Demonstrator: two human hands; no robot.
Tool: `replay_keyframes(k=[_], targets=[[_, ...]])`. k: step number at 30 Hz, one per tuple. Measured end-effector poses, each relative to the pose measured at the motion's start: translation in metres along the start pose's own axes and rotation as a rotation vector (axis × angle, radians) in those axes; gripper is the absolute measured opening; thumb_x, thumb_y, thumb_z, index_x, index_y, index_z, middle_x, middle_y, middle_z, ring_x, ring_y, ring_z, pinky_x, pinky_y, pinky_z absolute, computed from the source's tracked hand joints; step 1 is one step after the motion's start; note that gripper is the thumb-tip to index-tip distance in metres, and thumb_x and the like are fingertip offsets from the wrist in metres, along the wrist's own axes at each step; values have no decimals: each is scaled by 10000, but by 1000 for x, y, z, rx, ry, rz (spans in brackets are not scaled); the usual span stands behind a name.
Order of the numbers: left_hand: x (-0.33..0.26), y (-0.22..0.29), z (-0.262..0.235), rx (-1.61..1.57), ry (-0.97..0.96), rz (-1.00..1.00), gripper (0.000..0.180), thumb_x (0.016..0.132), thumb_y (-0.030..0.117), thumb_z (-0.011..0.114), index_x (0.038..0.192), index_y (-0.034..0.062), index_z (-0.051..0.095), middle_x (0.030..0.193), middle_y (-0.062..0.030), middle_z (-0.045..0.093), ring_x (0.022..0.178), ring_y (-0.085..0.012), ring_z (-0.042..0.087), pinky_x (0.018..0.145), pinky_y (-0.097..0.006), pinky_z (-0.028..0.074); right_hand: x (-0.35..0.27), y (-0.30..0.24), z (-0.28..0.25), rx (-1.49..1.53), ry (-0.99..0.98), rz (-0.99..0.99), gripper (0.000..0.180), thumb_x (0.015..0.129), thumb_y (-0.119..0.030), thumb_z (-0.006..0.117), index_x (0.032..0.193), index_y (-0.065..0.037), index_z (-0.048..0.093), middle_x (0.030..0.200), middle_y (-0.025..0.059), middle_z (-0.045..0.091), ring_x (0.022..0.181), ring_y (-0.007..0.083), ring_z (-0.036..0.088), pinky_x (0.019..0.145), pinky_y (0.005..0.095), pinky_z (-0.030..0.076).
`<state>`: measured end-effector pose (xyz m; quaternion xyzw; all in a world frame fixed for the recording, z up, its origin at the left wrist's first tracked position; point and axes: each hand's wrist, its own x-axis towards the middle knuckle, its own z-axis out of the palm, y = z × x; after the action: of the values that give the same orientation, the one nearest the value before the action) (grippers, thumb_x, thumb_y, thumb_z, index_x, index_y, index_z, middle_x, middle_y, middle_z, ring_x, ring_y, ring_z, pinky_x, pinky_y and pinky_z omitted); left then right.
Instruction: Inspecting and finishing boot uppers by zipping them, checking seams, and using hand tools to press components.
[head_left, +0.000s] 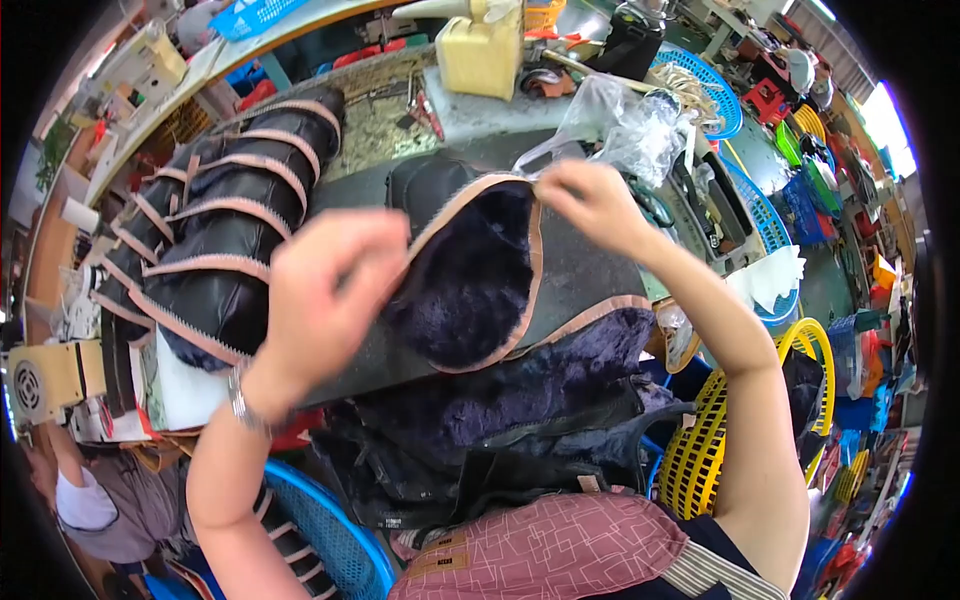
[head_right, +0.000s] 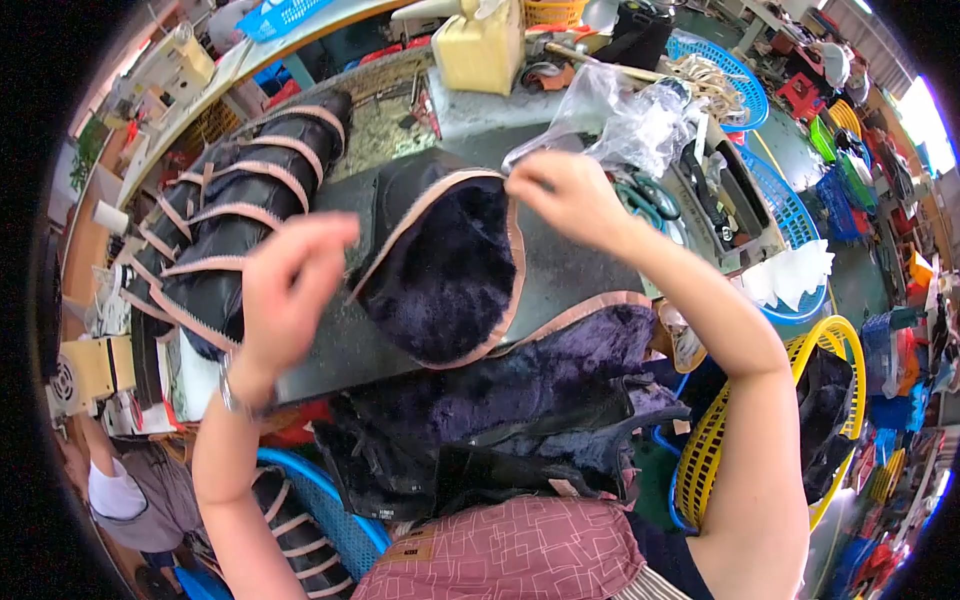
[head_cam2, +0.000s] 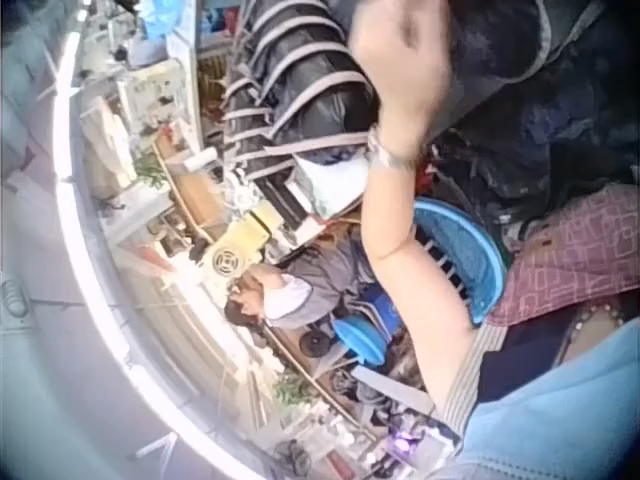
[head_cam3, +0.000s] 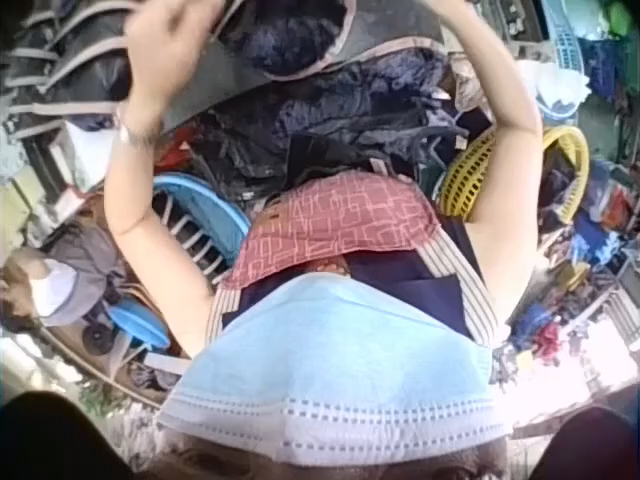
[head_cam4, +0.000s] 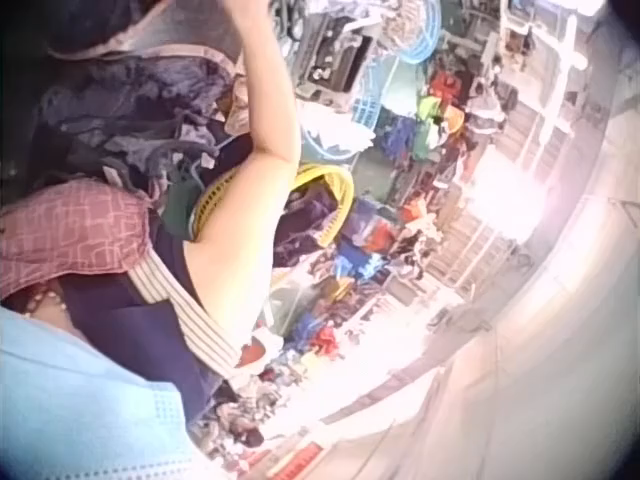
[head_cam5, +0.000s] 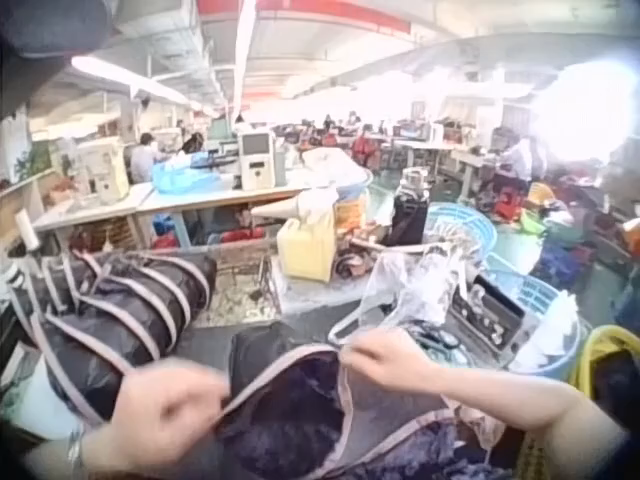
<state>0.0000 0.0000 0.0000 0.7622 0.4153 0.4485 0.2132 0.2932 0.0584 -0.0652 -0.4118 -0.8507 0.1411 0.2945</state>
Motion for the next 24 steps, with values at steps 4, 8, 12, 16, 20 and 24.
replay_keyframes(k=[4,8,12,16,20,24], targets=[[94,-44,45,-69,-24,-182,282,878,227,586,982,-30,631,856,-84,665,783,-104,587,717,-264,460,54,67,5,-63,49,103,260,788,-296,599,754,-38,595,785,129,610,789,301,603,707,393,469],[176,-138,88,-160,132,-562,407,853,299,601,1065,-48,580,988,-143,635,917,-207,584,807,-323,450,52,31,30,193,-76,82,379,729,-203,665,1034,-39,510,938,180,594,910,337,589,804,404,465],[241,-185,110,-103,277,-541,641,827,391,590,1226,-87,438,1235,-249,506,1161,-302,490,954,-353,378,21,-12,52,177,92,-32,277,706,15,587,964,-39,502,916,160,543,852,374,568,722,410,481],[273,-147,129,-461,29,-640,485,852,332,603,1140,-55,560,1155,-128,586,1093,-227,504,951,-325,336,13,-12,75,408,157,-60,256,792,-15,543,1032,-49,460,913,186,560,774,389,584,672,427,490],[301,-183,119,-363,-133,-742,418,814,259,662,1149,24,574,1125,-88,603,1093,-213,507,936,-359,346,24,-6,73,735,109,227,326,867,-135,582,1131,-47,411,927,178,621,731,318,633,671,394,504],[294,-207,117,-650,-152,-547,271,843,134,605,1098,46,584,1027,-43,617,927,-139,564,796,-307,435,32,66,59,-554,34,-124,372,762,-163,617,1103,-51,520,1192,112,488,1063,257,504,830,388,440]])
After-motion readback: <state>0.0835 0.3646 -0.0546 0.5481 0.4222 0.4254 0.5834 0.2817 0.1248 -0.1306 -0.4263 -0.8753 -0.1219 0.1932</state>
